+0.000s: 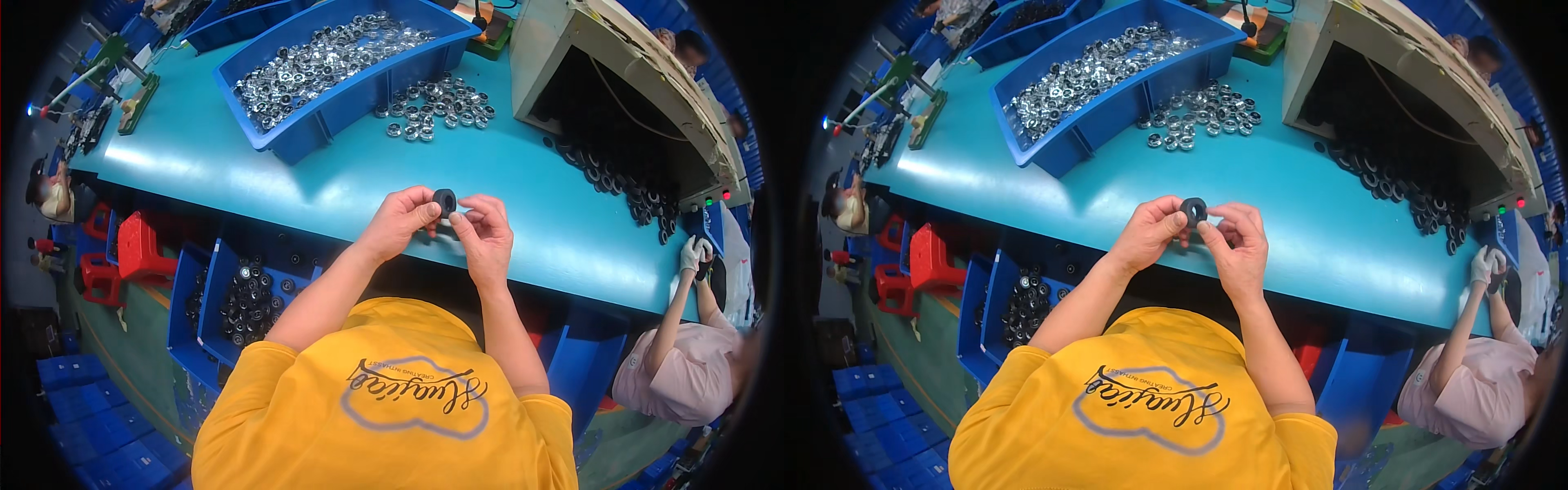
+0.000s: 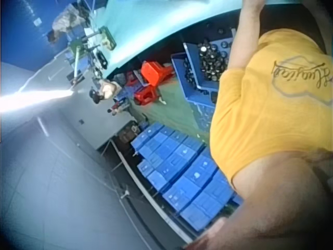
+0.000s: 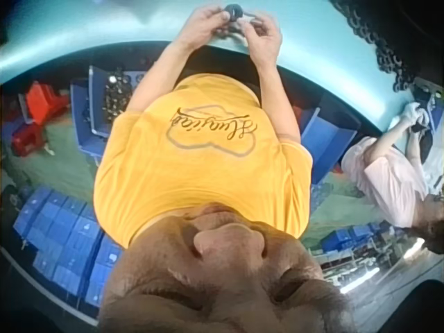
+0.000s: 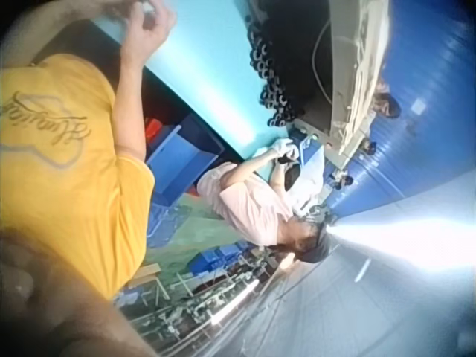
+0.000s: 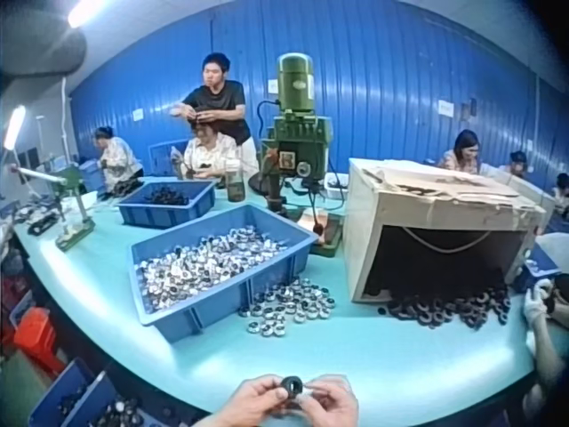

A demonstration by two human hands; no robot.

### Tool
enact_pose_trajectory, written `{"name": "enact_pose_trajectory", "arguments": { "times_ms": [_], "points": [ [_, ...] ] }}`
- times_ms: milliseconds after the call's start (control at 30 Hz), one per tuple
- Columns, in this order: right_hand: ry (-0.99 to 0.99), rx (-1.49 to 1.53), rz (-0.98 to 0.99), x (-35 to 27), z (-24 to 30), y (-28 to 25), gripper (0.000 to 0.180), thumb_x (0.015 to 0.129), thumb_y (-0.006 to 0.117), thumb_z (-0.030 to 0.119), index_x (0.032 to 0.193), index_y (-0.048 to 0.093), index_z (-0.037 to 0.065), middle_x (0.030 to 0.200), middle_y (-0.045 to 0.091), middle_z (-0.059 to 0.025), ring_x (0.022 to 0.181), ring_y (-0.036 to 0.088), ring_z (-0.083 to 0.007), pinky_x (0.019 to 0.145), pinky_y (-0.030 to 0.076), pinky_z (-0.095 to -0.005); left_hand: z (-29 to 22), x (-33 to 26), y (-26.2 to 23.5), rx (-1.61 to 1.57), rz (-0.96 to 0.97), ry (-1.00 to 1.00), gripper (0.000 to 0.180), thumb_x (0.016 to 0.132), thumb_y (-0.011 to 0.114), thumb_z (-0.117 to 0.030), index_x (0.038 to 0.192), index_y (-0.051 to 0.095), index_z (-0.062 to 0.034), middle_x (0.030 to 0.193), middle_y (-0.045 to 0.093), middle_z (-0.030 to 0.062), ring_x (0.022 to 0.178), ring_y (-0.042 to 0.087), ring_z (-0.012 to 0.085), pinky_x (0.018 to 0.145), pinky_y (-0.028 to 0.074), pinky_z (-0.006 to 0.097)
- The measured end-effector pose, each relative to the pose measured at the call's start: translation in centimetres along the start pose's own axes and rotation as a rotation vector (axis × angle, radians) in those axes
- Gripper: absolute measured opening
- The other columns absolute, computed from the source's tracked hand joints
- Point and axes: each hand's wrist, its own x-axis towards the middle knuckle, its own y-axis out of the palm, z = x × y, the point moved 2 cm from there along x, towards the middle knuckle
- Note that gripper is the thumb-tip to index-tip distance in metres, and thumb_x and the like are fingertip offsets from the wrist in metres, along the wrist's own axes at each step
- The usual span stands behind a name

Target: Assembling metal components into rubber housings by hand in a factory setting.

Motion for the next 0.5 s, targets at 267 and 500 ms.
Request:
{"name": "enact_pose_trajectory", "arguments": {
  "times_ms": [267, 500],
  "points": [
    [-0.074, -0.143, 0.071, -0.1, 0.5, 0.2, 0.016, 0.085, 0.081, 0.006, 0.099, 0.075, 0.006, 0.105, 0.060, -0.0038, 0.082, 0.062, -0.0109, 0.074, 0.051, -0.0259, 0.0, -0.3, 0.0, 0.066, -0.041, 0.026, 0.018, 0.095, 0.075, -0.019, 0.100, 0.069, -0.0032, 0.085, 0.064, -0.0010, 0.071, 0.057, 0.0076, 0.067, 0.049, 0.023],
    [0.281, 0.329, 0.195, 1.2, 0.1, -1.7, 0.023, 0.100, 0.069, 0.024, 0.106, 0.069, 0.002, 0.095, 0.067, -0.0010, 0.084, 0.062, -0.0095, 0.078, 0.051, -0.0260, -0.5, -0.8, 2.6, 0.333, -0.065, 0.310, 0.024, 0.089, 0.075, 0.000, 0.113, 0.072, -0.0041, 0.088, 0.063, -0.0004, 0.073, 0.059, 0.0078, 0.068, 0.051, 0.025]
  ]
}}
